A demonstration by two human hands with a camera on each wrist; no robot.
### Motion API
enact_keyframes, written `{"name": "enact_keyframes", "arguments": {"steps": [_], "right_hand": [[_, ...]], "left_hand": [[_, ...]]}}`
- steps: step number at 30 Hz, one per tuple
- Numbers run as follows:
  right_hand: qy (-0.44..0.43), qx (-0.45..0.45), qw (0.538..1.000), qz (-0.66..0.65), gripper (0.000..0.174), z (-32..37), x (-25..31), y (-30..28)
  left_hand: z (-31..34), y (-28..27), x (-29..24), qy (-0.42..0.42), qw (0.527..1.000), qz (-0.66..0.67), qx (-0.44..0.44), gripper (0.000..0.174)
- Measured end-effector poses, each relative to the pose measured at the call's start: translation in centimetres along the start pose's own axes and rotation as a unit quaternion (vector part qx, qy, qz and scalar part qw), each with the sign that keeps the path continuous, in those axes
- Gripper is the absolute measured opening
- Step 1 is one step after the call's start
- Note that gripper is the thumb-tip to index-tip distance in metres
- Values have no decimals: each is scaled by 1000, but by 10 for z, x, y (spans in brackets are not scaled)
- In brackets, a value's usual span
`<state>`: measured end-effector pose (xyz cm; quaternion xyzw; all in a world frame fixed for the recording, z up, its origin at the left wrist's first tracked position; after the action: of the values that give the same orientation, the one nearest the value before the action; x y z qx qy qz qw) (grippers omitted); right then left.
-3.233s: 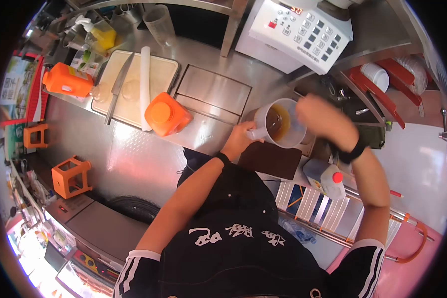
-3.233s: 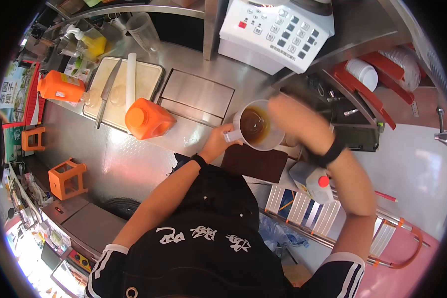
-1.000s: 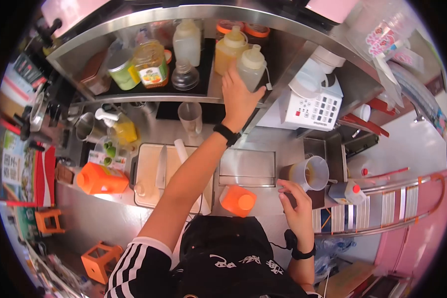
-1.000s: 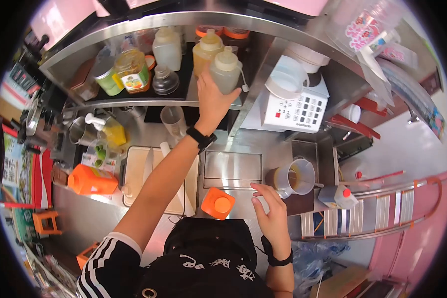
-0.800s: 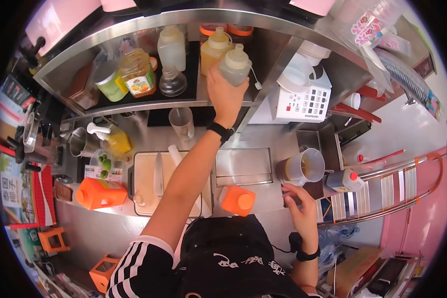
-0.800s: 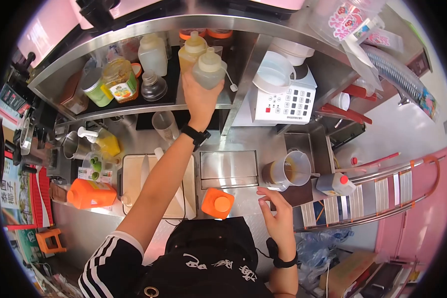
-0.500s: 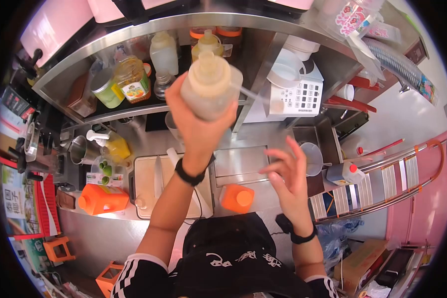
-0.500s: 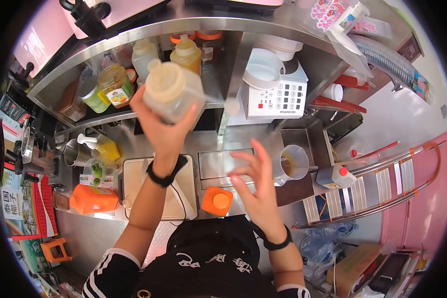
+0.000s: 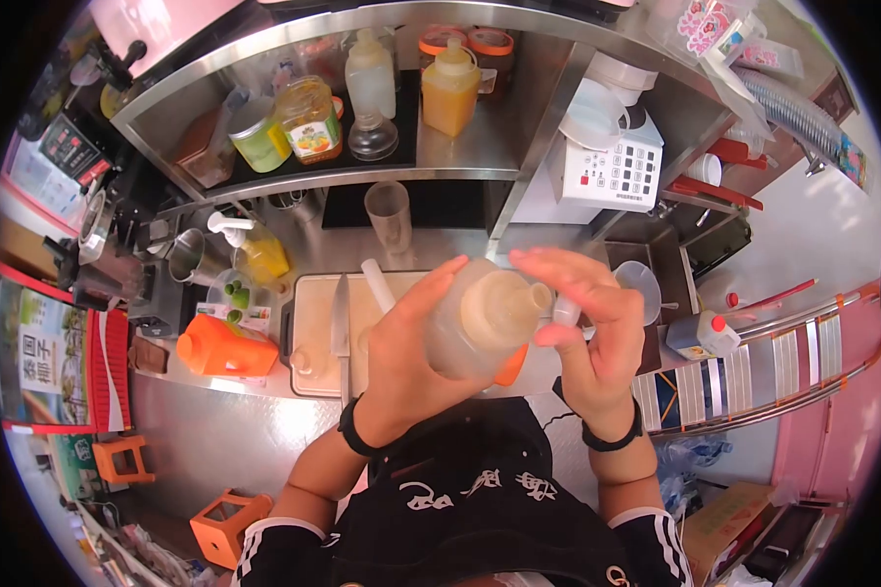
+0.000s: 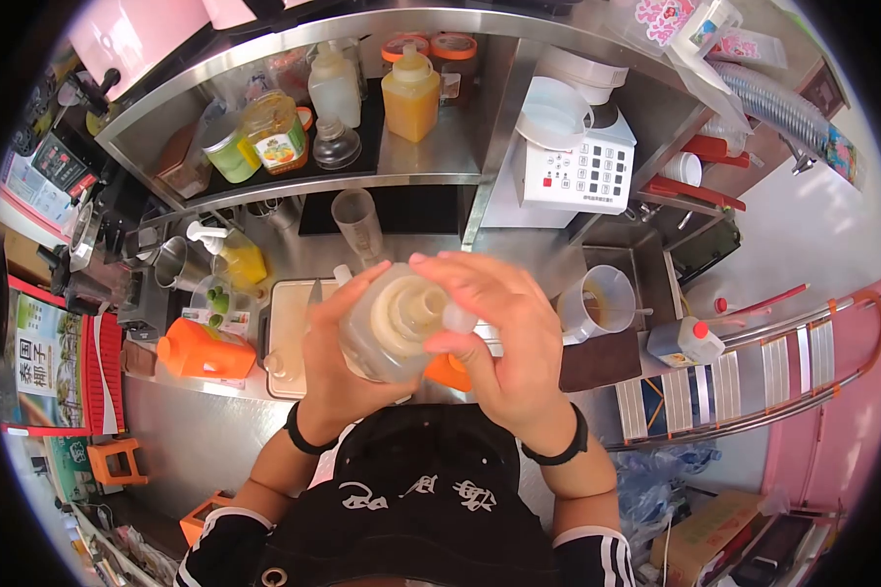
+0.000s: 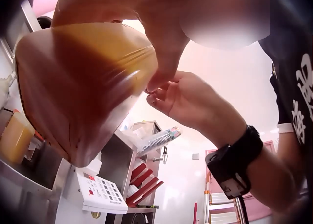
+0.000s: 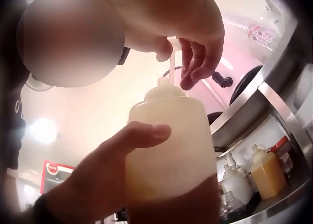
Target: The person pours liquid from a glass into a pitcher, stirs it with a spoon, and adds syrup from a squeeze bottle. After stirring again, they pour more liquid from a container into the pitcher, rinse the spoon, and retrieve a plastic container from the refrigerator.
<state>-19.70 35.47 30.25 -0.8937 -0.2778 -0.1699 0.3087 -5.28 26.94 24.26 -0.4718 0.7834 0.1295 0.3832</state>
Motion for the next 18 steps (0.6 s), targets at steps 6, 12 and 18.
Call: {"name": "enact_keyframes", "arguments": {"steps": [6,12,18], "right_hand": [[110,147,978,-103,36,7,14,-10],[152,61,977,-134,50,18,30,10],[183,65,975,-106,68,45,18,19]], "left_hand": [[16,-6,-14,25,999,-16,42,79],[24,7,-25,-13,1000,-10,-13,78],[37,13,-31,-118,992,8,43,86]]}}
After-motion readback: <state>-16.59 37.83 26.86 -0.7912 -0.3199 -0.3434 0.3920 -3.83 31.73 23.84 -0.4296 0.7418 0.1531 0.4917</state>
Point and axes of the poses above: each hand's wrist, its own z-axis away from the middle knuckle, its own y-axis out of the palm, x = y × z, the point moved 4 cm from there along -z, towards the middle knuckle, and after that the axes turned 10 degrees about z, right-handed, at the moved point
